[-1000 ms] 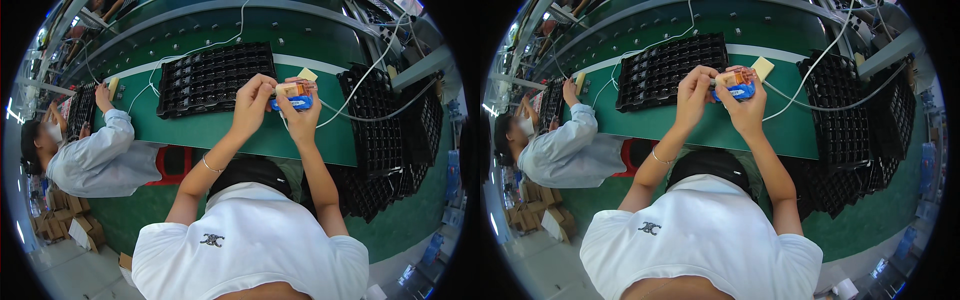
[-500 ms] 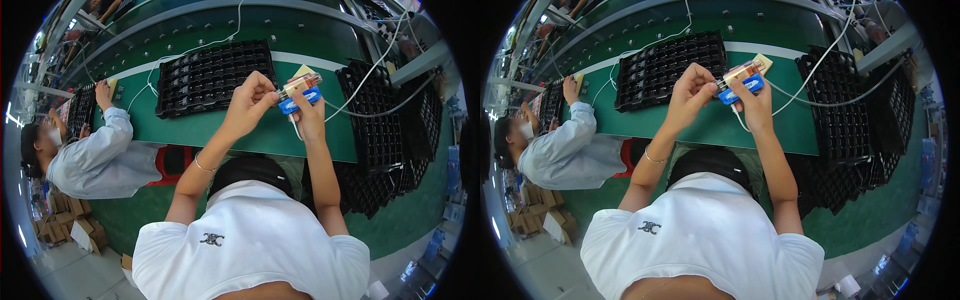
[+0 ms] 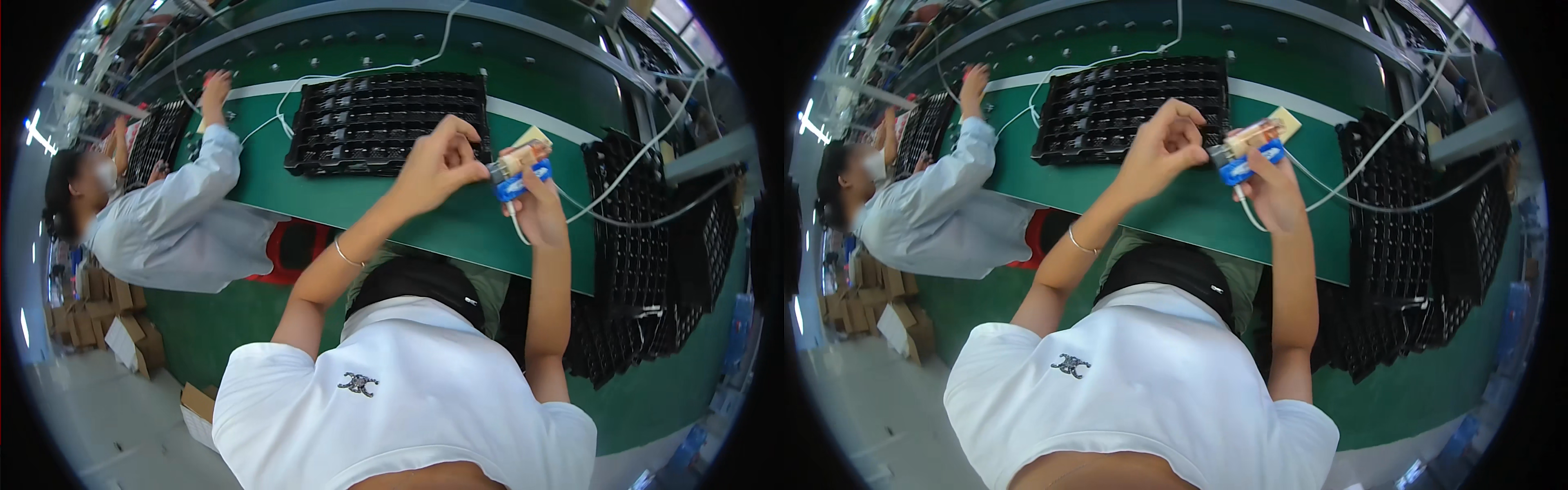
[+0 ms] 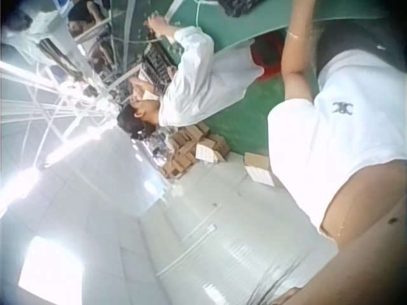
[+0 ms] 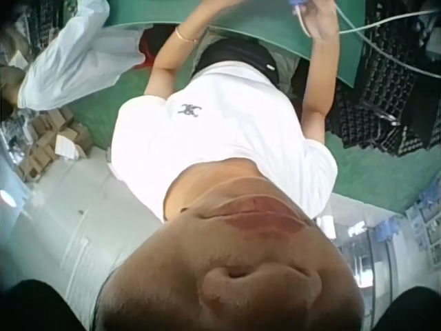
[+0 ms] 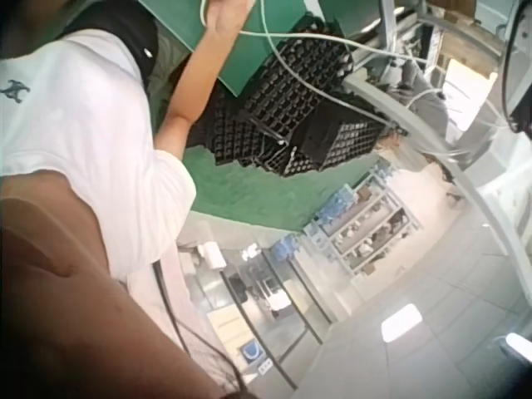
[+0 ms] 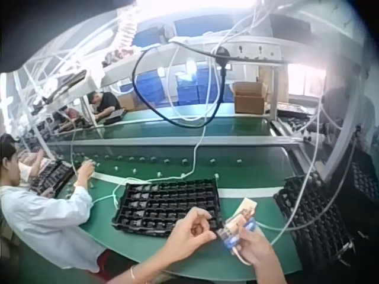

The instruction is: Assembling small electronic components into a tray using a suction pen tool on a factory production line.

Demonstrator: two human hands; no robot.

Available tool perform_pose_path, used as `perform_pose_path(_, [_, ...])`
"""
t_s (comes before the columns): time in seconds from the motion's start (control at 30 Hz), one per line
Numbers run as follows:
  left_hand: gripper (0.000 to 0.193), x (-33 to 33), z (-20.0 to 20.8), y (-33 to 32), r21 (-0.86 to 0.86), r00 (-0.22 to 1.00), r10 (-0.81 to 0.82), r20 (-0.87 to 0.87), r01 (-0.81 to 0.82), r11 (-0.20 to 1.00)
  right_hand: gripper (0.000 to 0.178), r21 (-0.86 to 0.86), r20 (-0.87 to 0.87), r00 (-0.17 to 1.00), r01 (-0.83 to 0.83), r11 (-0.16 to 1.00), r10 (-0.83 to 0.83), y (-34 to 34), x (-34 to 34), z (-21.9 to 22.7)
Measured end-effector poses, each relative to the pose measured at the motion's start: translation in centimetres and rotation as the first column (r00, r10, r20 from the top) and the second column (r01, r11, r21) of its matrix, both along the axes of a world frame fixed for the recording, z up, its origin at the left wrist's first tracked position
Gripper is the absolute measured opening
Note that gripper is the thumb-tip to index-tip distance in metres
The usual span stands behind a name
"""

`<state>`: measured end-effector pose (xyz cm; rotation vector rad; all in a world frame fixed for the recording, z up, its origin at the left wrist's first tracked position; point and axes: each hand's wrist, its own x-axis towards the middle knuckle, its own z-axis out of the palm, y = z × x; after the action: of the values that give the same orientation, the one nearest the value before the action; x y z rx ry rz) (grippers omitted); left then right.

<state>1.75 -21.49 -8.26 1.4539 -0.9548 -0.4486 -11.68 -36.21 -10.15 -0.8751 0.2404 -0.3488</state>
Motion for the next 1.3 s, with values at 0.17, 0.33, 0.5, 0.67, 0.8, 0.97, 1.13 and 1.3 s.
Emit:
perform_pose_path(0.17, [0.027, 13.3, -1.2, 5.5, 0.09, 0.604, 0.467, 0.646, -0.668, 0.739, 0.029, -0.536, -0.142, 0.89, 0.299, 0.789, -0.433, -7.3, -0.1, -2.9])
perform_pose_path(0.33, [0.066, 22.2, -1.7, 8.8, 0.425, 0.462, 0.206, 0.863, -0.883, 0.198, 0.059, -0.934, -0.003, 0.819, 0.202, 0.293, -0.574, -8.3, 1.4, -3.7])
perform_pose_path(0.5, [0.061, 23.3, -1.0, 8.3, 0.454, 0.476, 0.139, 0.869, -0.876, 0.164, 0.041, -0.994, 0.022, 0.78, 0.084, 0.07, -0.625, -7.7, 2.5, -4.1])
perform_pose_path(0.67, [0.052, 23.9, -2.5, 7.8, 0.449, 0.473, 0.156, 0.867, -0.878, 0.168, 0.038, -0.983, 0.146, 0.783, 0.186, 0.003, -0.604, -7.6, 2.6, -4.7])
perform_pose_path(0.8, [0.04, 24.1, -2.8, 7.6, 0.442, 0.505, 0.238, 0.829, -0.855, 0.272, 0.038, -0.99, 0.098, 0.783, 0.137, 0.016, -0.614, -7.3, 2.7, -4.6])
perform_pose_path(0.97, [0.028, 23.6, -3.0, 7.5, 0.279, 0.486, 0.408, 0.773, -0.837, 0.47, 0.036, -0.986, 0.099, 0.779, 0.16, 0.044, -0.619, -7.1, 2.5, -4.7])
perform_pose_path(1.13, [0.025, 24.5, -4.8, 7.3, 0.141, 0.553, 0.468, 0.69, -0.736, 0.662, 0.036, -0.984, 0.106, 0.782, 0.172, 0.049, -0.614, -7.2, 2.6, -4.9])
perform_pose_path(1.3, [0.032, 24.5, -5.1, 6.7, 0.199, 0.575, 0.446, 0.686, -0.738, 0.645, 0.036, -0.979, 0.125, 0.783, 0.196, 0.051, -0.609, -7.2, 2.8, -5.1])
